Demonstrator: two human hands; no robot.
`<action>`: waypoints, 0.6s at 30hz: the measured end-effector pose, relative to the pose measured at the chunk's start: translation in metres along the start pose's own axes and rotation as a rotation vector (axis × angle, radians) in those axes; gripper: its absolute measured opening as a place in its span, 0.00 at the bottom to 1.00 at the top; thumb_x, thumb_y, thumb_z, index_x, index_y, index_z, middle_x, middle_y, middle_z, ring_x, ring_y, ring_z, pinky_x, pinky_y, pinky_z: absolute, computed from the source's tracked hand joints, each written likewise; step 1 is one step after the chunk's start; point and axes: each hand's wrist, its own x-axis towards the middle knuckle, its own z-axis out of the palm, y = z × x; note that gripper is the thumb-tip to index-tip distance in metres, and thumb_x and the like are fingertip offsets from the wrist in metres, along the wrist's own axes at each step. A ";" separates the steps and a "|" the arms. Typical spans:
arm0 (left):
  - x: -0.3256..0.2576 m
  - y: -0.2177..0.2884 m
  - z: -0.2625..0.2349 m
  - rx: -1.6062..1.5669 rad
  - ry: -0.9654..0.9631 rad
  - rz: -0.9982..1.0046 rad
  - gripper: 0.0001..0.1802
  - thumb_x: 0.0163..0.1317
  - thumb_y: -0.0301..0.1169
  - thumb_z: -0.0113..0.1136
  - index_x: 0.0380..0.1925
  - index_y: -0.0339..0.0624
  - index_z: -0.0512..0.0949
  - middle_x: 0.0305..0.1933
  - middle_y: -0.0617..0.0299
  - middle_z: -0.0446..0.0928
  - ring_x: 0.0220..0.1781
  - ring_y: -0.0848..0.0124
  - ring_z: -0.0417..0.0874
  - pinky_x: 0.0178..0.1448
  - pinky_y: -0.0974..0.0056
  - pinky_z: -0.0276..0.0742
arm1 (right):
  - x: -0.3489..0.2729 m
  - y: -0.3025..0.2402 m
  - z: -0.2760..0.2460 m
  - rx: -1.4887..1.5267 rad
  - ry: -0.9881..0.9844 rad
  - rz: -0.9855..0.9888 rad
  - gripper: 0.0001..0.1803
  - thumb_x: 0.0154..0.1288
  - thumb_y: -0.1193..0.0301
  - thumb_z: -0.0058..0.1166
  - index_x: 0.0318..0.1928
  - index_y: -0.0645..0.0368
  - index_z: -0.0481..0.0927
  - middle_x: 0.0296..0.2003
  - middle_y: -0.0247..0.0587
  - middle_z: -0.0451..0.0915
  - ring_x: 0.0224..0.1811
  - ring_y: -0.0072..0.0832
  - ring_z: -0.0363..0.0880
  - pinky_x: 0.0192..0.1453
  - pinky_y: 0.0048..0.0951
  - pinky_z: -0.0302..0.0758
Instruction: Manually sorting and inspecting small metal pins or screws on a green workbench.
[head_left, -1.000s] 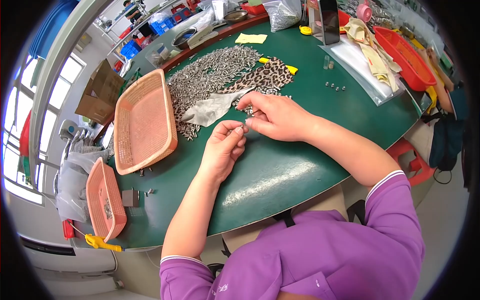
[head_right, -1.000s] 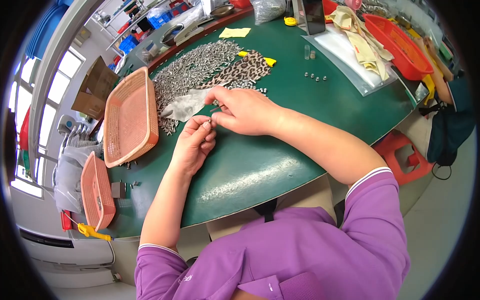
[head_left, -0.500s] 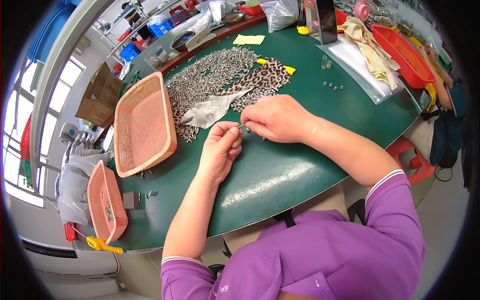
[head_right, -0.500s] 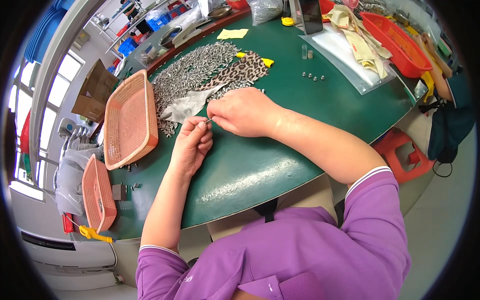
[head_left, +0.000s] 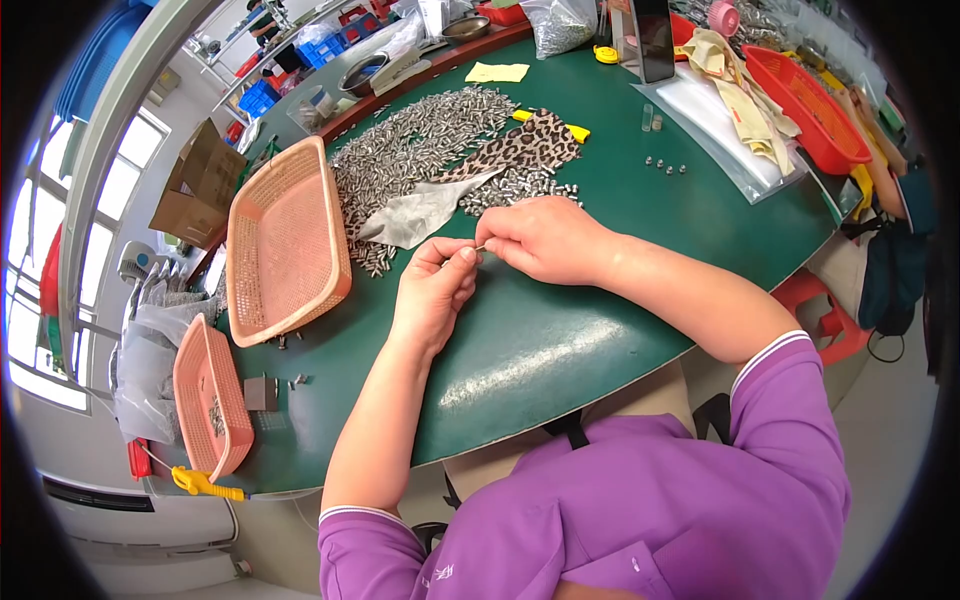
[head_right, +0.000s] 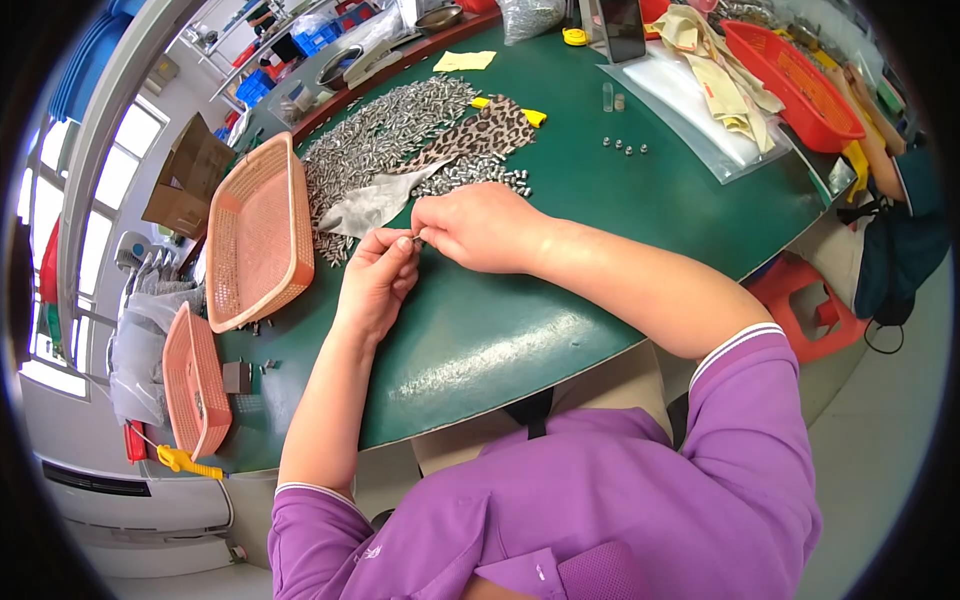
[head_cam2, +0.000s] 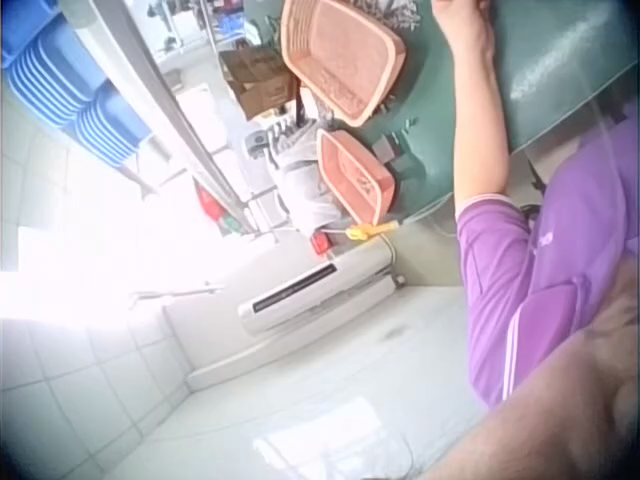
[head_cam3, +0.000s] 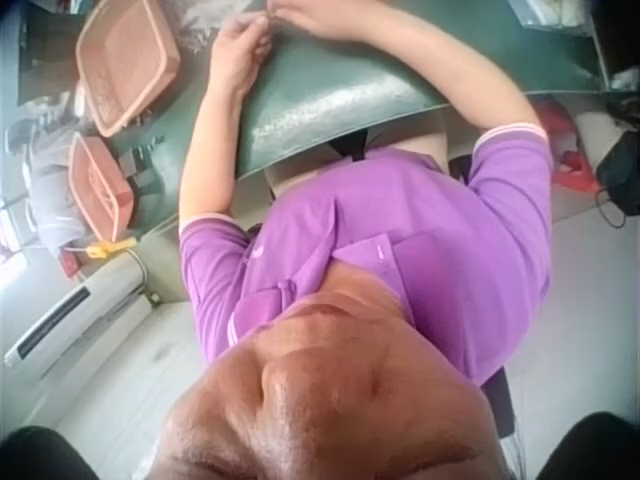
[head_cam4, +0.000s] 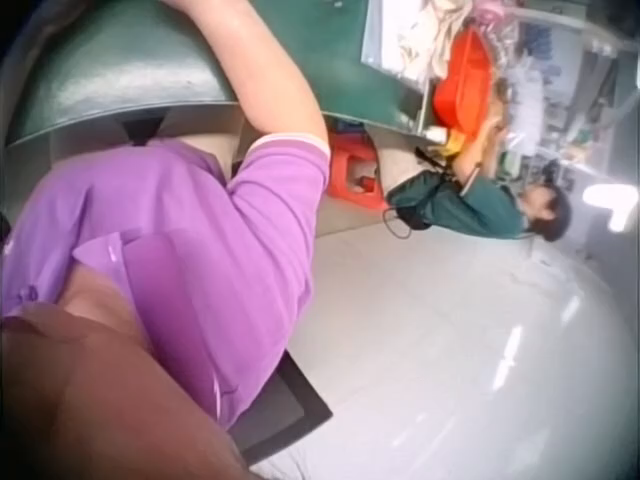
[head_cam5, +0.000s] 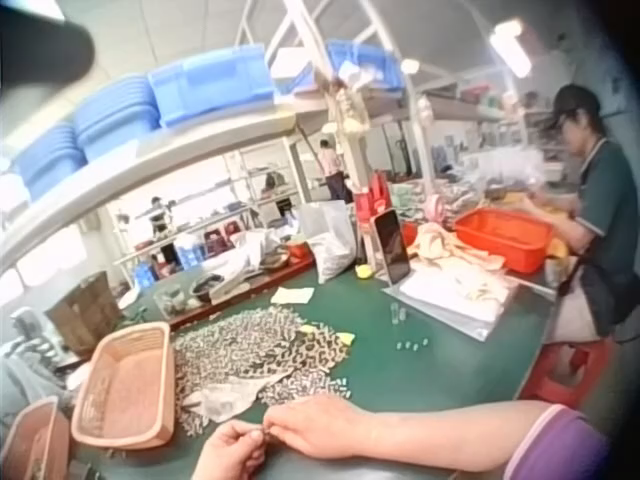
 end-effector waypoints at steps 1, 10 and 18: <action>-0.001 0.000 0.000 0.000 0.000 0.003 0.06 0.59 0.28 0.58 0.34 0.40 0.72 0.30 0.64 0.74 0.22 0.82 0.64 0.24 0.78 0.59 | 0.001 -0.001 -0.001 0.027 -0.023 0.032 0.07 0.59 0.67 0.49 0.36 0.54 0.74 0.29 0.40 0.78 0.34 0.40 0.77 0.35 0.39 0.73; 0.001 0.003 -0.012 -0.206 0.021 -0.018 0.04 0.62 0.28 0.54 0.34 0.41 0.71 0.31 0.64 0.71 0.22 0.82 0.62 0.23 0.79 0.58 | 0.001 0.000 -0.010 0.006 0.008 0.064 0.08 0.60 0.66 0.45 0.36 0.53 0.74 0.27 0.43 0.78 0.32 0.42 0.77 0.34 0.41 0.72; 0.001 0.003 -0.012 -0.242 0.046 -0.018 0.05 0.61 0.27 0.54 0.36 0.41 0.71 0.33 0.63 0.72 0.24 0.81 0.64 0.25 0.78 0.61 | 0.003 0.004 -0.008 0.081 0.106 0.132 0.06 0.61 0.73 0.44 0.38 0.59 0.68 0.28 0.43 0.76 0.33 0.39 0.77 0.37 0.36 0.72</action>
